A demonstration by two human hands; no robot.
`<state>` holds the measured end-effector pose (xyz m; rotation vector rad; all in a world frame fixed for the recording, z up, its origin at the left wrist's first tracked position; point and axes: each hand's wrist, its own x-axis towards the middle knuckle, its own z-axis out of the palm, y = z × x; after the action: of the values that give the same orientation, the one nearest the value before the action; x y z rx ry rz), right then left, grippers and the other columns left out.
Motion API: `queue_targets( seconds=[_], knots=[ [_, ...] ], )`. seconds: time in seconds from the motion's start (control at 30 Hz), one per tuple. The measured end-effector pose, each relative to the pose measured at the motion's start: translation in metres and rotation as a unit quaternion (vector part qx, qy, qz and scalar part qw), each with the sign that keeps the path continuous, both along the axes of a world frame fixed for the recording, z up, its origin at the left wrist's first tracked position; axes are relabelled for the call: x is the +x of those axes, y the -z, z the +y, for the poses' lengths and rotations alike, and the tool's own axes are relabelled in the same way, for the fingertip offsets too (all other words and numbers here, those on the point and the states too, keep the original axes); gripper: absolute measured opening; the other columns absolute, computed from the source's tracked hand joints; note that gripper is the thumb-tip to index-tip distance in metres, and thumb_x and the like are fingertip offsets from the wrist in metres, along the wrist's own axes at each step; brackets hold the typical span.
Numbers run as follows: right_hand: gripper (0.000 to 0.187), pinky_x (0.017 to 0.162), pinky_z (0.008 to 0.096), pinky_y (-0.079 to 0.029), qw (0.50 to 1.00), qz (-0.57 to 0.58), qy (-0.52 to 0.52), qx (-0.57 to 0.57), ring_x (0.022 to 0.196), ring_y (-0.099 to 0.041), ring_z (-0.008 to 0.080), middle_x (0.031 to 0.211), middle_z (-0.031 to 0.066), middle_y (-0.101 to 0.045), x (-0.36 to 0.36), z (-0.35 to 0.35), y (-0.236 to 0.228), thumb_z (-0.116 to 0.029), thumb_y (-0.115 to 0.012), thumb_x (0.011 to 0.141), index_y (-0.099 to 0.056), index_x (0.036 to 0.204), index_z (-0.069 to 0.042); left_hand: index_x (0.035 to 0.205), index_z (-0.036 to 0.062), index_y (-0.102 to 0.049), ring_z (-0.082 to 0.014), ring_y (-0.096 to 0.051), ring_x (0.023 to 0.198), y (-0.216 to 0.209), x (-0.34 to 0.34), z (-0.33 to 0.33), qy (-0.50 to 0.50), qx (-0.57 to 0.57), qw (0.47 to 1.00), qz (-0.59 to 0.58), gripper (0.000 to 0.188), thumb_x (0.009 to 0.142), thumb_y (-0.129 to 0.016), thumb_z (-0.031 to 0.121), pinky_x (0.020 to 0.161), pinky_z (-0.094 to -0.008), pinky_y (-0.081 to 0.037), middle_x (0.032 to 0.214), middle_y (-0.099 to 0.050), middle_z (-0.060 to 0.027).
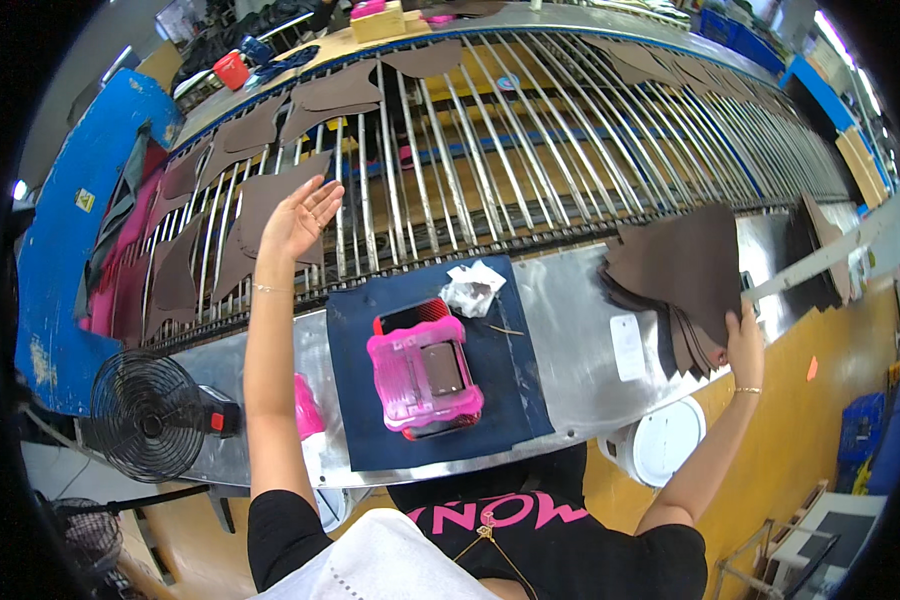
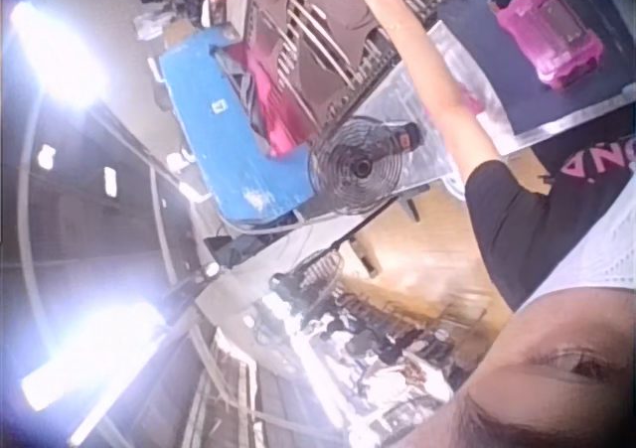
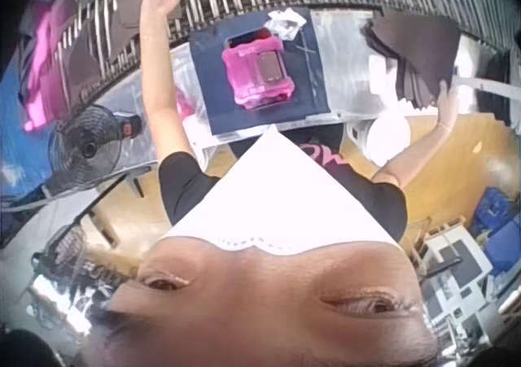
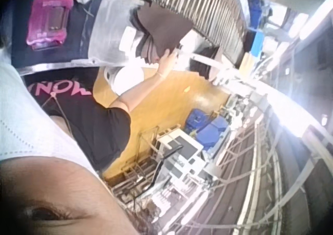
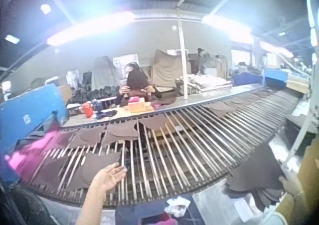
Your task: The person repeatedly picks up brown fabric pieces from a stack and places them onto a moving conveyor belt. The person handles the pieces one at a time, spacing them along the belt as it moves. A pink handheld device and a white container are visible on the work surface.
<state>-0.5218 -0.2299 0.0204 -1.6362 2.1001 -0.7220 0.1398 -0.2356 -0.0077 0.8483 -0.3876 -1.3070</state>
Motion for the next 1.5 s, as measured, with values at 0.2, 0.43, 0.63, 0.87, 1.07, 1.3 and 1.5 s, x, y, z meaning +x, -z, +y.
queue_targets(
  seconds=[0.2, 0.43, 0.63, 0.87, 1.07, 1.3, 1.5],
  knots=[
    [0.034, 0.041, 0.0191, -0.044, 0.955, -0.213, -0.149, -0.14, 0.045, -0.053, 0.0077, 0.082, 0.0057, -0.059, 0.1, 0.024, -0.089, -0.021, -0.049, 0.096, -0.048, 0.125, -0.002, 0.128, -0.0005, -0.045, -0.0229, -0.059, 0.105, -0.072, -0.106, 0.027, 0.136, -0.086, 0.94, -0.302, 0.043, 0.093, -0.056, 0.021, 0.088, -0.0332, -0.049, 0.118, -0.056, -0.0147],
    [0.03, 0.043, 0.018, -0.045, 0.846, -0.337, -0.37, -0.185, 0.048, -0.056, 0.0071, 0.087, 0.0057, -0.06, 0.185, 0.036, -0.135, -0.016, -0.05, 0.095, -0.048, 0.121, -0.001, 0.147, 0.0037, -0.014, -0.0339, -0.042, 0.125, -0.086, -0.166, 0.047, 0.137, -0.111, 0.893, -0.414, 0.1, 0.077, -0.073, 0.045, 0.099, -0.0426, -0.039, 0.144, -0.025, -0.025],
    [0.029, 0.046, 0.0194, -0.047, 0.779, -0.415, -0.442, -0.157, 0.053, -0.061, 0.0117, 0.084, 0.0062, -0.062, 0.21, 0.034, -0.126, -0.017, -0.051, 0.096, -0.045, 0.12, -0.002, 0.116, 0.0045, -0.051, -0.0133, -0.061, 0.069, -0.114, -0.127, 0.107, 0.082, -0.098, 0.941, -0.315, 0.024, 0.095, -0.052, 0.016, 0.056, -0.0233, -0.049, 0.094, -0.063, -0.0065],
    [0.032, 0.061, 0.0274, -0.049, 0.804, -0.252, -0.51, -0.172, 0.068, -0.067, 0.0198, 0.077, 0.0148, -0.065, 0.269, 0.044, -0.047, -0.015, -0.072, 0.079, -0.06, 0.104, 0.0, 0.103, 0.0004, -0.062, -0.0045, -0.052, 0.053, -0.151, -0.075, 0.217, -0.152, -0.024, 0.806, -0.572, 0.02, 0.091, -0.06, 0.015, 0.044, -0.0169, -0.037, 0.079, -0.062, -0.0007],
    [0.022, 0.066, 0.0317, -0.049, 0.789, -0.249, -0.545, -0.139, 0.062, -0.061, 0.0226, 0.076, 0.0122, -0.067, 0.304, 0.059, -0.016, -0.016, -0.071, 0.079, -0.065, 0.097, -0.005, 0.105, -0.0015, -0.061, -0.0067, -0.056, 0.056, -0.144, -0.068, 0.277, -0.184, 0.032, 0.744, -0.642, 0.023, 0.091, -0.06, 0.017, 0.046, -0.0177, -0.039, 0.073, -0.062, -0.0032],
    [0.015, 0.083, 0.0336, -0.041, 0.758, -0.127, -0.575, -0.28, 0.072, -0.056, 0.0257, 0.067, 0.0081, -0.064, 0.29, 0.055, -0.007, -0.015, -0.07, 0.077, -0.069, 0.091, -0.01, 0.102, -0.0013, -0.063, -0.0071, -0.055, 0.052, -0.099, -0.081, 0.296, -0.19, 0.091, 0.777, -0.593, 0.018, 0.091, -0.06, 0.013, 0.045, -0.0186, -0.039, 0.073, -0.062, -0.0022],
    [0.012, 0.078, 0.0366, -0.045, 0.81, -0.058, -0.529, -0.246, 0.068, -0.059, 0.0281, 0.073, 0.0121, -0.066, 0.23, 0.046, 0.014, -0.006, -0.071, 0.074, -0.069, 0.086, -0.006, 0.09, -0.0051, -0.061, -0.0067, -0.055, 0.058, -0.062, -0.114, 0.255, -0.07, 0.087, 0.788, -0.605, 0.01, 0.086, -0.06, 0.004, 0.05, -0.0237, -0.043, 0.071, -0.055, -0.0028]
  ],
)
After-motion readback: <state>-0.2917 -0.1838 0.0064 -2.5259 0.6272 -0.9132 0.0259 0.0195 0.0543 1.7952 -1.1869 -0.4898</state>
